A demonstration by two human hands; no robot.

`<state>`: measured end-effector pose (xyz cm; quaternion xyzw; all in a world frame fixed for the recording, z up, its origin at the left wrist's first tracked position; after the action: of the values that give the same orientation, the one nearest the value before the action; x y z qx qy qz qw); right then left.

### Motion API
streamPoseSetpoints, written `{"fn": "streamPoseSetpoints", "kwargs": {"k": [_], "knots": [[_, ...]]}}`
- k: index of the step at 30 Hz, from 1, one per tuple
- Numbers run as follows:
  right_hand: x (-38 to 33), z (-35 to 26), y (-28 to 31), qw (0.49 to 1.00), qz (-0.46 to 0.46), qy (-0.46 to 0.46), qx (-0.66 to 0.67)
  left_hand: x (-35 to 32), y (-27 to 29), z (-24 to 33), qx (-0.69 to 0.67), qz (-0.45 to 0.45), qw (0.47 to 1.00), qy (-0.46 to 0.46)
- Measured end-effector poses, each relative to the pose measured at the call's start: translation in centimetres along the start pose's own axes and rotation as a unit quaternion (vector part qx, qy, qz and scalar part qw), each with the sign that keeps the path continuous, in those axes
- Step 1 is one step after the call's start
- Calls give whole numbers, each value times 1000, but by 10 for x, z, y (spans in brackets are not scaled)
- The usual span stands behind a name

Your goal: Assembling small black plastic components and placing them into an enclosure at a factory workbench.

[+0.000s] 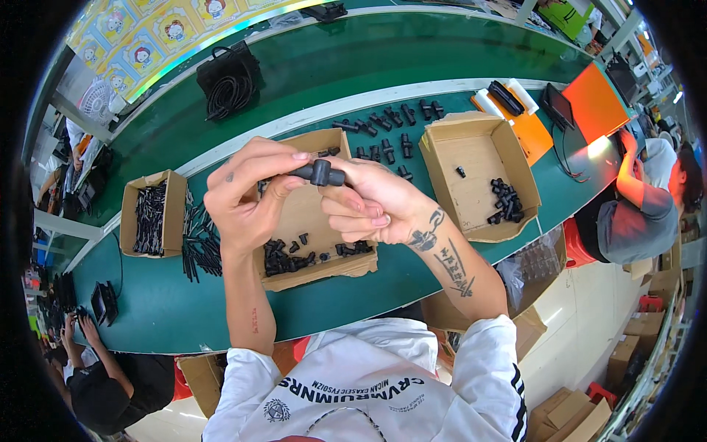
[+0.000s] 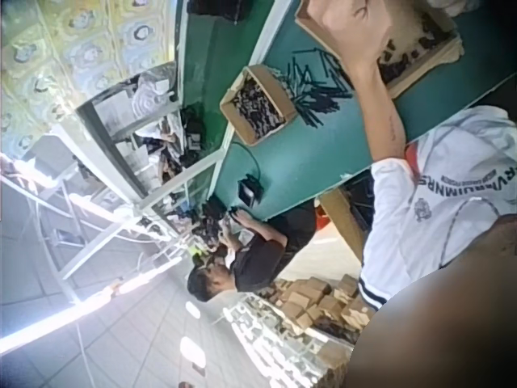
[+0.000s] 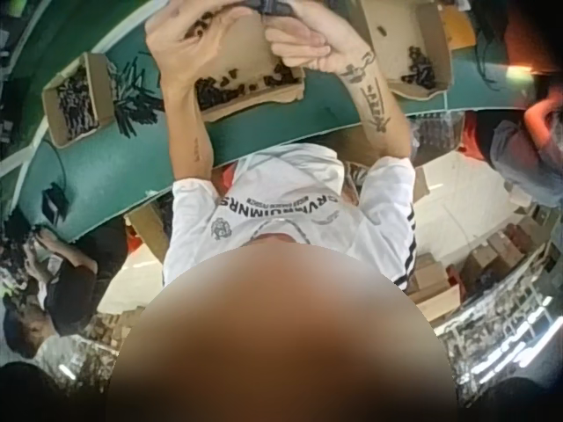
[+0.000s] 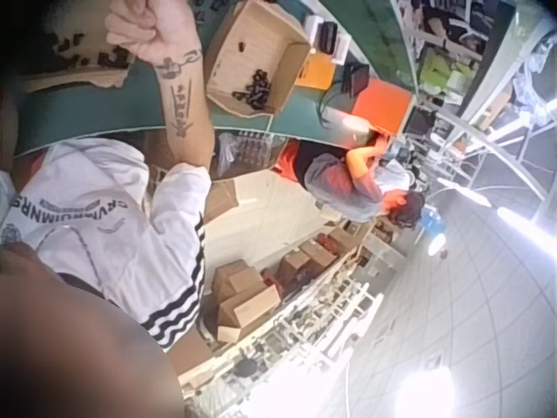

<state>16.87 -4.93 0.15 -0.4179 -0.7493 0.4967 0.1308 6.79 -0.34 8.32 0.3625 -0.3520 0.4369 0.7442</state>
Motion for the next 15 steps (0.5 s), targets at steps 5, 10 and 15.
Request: {"fn": "streamPoseSetpoints", "kwargs": {"k": [5,10,15], "knots": [[2,-26,30,958,147,116,-217,-2,5,-13,-34,36,997,61],[-10,-50,18,517,214,255,-788,-6,24,-34,-81,91,972,200],[15,8,21,290,64,95,-950,-9,27,-41,-72,102,961,245]]}}
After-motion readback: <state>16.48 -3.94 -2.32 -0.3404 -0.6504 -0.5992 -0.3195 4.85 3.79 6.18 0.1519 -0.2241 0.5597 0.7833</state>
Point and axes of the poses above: each hand's wrist, its own x-axis towards the middle knuckle, its own y-axis out of the back of the hand, z = x × y, the point moved 8 cm from there along x, towards the middle knuckle, and after that the axes turned 2 degrees about x, right-handed, at the moved point
